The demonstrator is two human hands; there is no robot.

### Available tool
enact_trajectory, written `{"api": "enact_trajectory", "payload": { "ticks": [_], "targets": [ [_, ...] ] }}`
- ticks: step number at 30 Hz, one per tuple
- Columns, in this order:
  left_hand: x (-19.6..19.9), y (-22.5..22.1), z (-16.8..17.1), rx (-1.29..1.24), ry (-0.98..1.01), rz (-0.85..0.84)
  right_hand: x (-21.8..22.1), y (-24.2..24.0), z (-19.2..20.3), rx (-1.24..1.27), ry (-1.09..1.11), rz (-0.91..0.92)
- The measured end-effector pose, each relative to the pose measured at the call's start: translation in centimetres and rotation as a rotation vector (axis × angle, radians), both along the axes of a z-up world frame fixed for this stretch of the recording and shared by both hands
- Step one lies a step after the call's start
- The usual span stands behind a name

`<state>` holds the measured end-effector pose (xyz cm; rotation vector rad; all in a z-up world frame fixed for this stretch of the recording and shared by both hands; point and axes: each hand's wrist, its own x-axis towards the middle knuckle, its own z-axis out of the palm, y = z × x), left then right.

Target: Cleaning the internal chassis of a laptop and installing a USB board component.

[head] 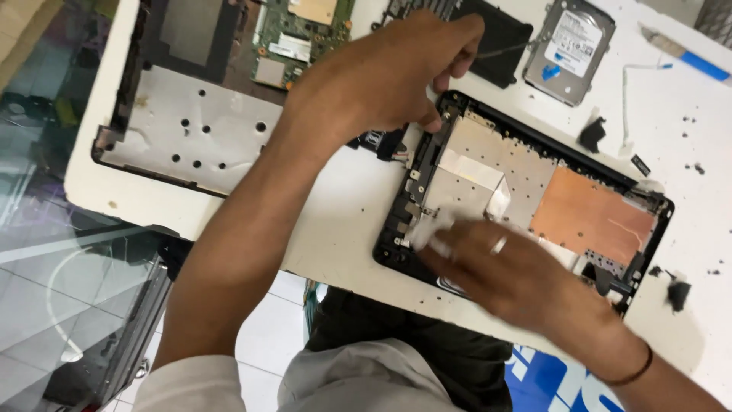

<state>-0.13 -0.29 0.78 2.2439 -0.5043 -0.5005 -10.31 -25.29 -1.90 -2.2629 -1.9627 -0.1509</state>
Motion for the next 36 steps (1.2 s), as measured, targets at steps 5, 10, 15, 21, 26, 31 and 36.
{"api": "enact_trajectory", "payload": {
  "ticks": [5,10,15,21,26,31,36],
  "targets": [
    [0.0,0.2,-0.2,0.003,-0.014,-0.019,0.4,-0.5,-0.6,-0.03,-0.022,-0.046],
    [0.1,0.1,0.1,0.001,0.0,-0.008,0.4,0.6,1.0,-0.041,-0.165,0.055],
    [0.0,0.2,0.1,0.0,0.015,-0.009,0.0,0.9,1.5,-0.101,-0.153,0.078],
    [-0.1,0.3,0.3,0.005,-0.005,-0.016,0.8,1.2,0.8,-0.032,-0.154,0.018],
    [0.1,0.3,-0.1,0.004,0.011,-0.018,1.0,0.9,1.5,0.055,0.125,0.039],
    [-0.1,0.3,-0.1,0.008,-0.047,-0.032,2.3,0.5,2.5,0.044,0.094,-0.22],
    [-0.1,0.2,0.3,0.017,0.029,-0.006,2.0,0.0,1.2,-0.024,0.137,-0.16]
  ]
}}
